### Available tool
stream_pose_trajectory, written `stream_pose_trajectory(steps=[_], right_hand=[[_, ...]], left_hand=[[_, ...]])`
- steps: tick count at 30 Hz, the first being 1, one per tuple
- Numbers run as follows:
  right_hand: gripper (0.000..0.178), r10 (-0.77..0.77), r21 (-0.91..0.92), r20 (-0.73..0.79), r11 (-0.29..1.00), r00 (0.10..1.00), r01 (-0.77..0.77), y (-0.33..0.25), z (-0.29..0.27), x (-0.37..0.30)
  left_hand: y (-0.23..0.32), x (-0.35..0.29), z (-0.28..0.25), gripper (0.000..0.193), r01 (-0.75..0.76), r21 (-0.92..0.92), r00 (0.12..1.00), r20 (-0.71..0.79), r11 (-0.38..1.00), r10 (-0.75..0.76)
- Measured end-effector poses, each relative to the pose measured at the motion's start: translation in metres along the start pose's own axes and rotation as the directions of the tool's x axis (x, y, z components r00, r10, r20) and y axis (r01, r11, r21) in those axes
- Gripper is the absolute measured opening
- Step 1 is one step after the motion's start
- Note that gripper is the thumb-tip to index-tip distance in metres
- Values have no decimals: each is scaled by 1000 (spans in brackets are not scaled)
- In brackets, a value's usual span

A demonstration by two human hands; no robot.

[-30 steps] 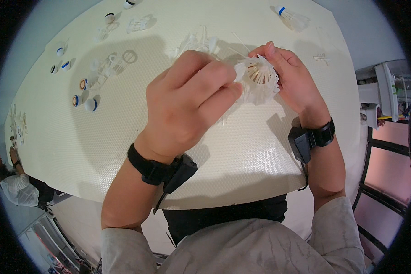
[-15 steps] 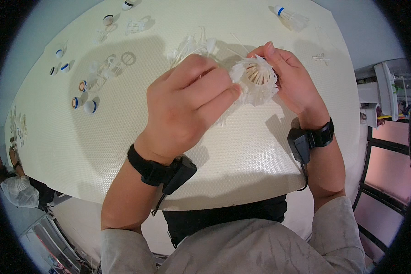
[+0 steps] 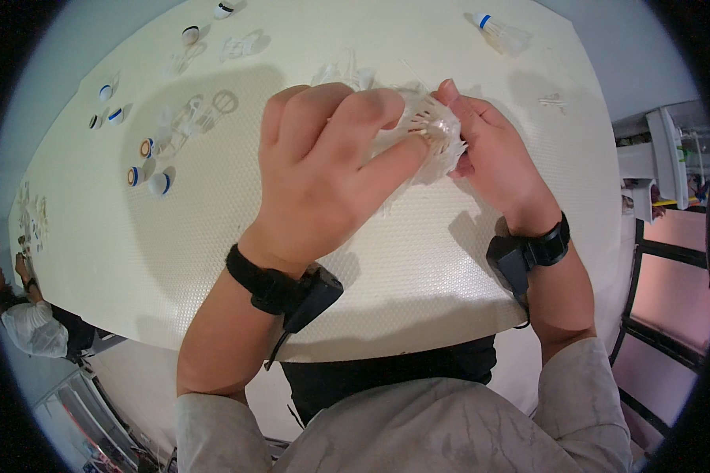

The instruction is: The recorder is assembling shuttlecocks by inserting feathers into the base and threading them.

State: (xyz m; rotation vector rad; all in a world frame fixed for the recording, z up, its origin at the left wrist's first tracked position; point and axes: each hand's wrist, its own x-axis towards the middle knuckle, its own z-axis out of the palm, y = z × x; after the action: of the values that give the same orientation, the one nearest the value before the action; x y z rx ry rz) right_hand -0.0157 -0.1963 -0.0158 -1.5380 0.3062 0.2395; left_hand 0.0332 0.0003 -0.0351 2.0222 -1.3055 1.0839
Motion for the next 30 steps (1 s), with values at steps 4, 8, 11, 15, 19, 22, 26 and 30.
stream_pose_trajectory(steps=[4, 8, 11, 15, 19, 22, 26, 30], right_hand=[[55, -7, 65, -28, 998, 1000, 9, 1, 7, -3], [54, -31, 65, 12, 997, 999, 30, 0, 5, -3], [53, -22, 55, -2, 998, 1000, 23, 1, 5, -3], [52, -19, 32, 44, 999, 999, 17, 3, 0, -1], [53, -31, -12, -2, 999, 1000, 31, 1, 6, -3], [54, -4, -39, -105, 999, 995, 0, -2, 13, -5], [56, -16, -69, -37, 998, 999, 14, -6, 11, -5], [54, -3, 18, -44, 1000, 999, 4, 1, 10, -1]], left_hand=[[0, -1, -2, 31, 16, 77, 999, -41, 997, -13], [-2, -2, 0, 25, -16, 117, 995, -100, 993, 28], [0, -2, -2, 32, -21, 62, 997, -66, 998, 25], [2, 1, -3, 31, 0, 46, 999, -42, 999, 2], [0, 0, 0, 29, -53, 25, 996, -69, 998, 55], [2, 2, -2, 27, -33, 25, 999, -38, 999, 34], [8, 5, -5, 24, 46, 35, 999, 3, 998, -46], [7, 1, -5, 24, 40, 9, 999, 26, 999, -40]])
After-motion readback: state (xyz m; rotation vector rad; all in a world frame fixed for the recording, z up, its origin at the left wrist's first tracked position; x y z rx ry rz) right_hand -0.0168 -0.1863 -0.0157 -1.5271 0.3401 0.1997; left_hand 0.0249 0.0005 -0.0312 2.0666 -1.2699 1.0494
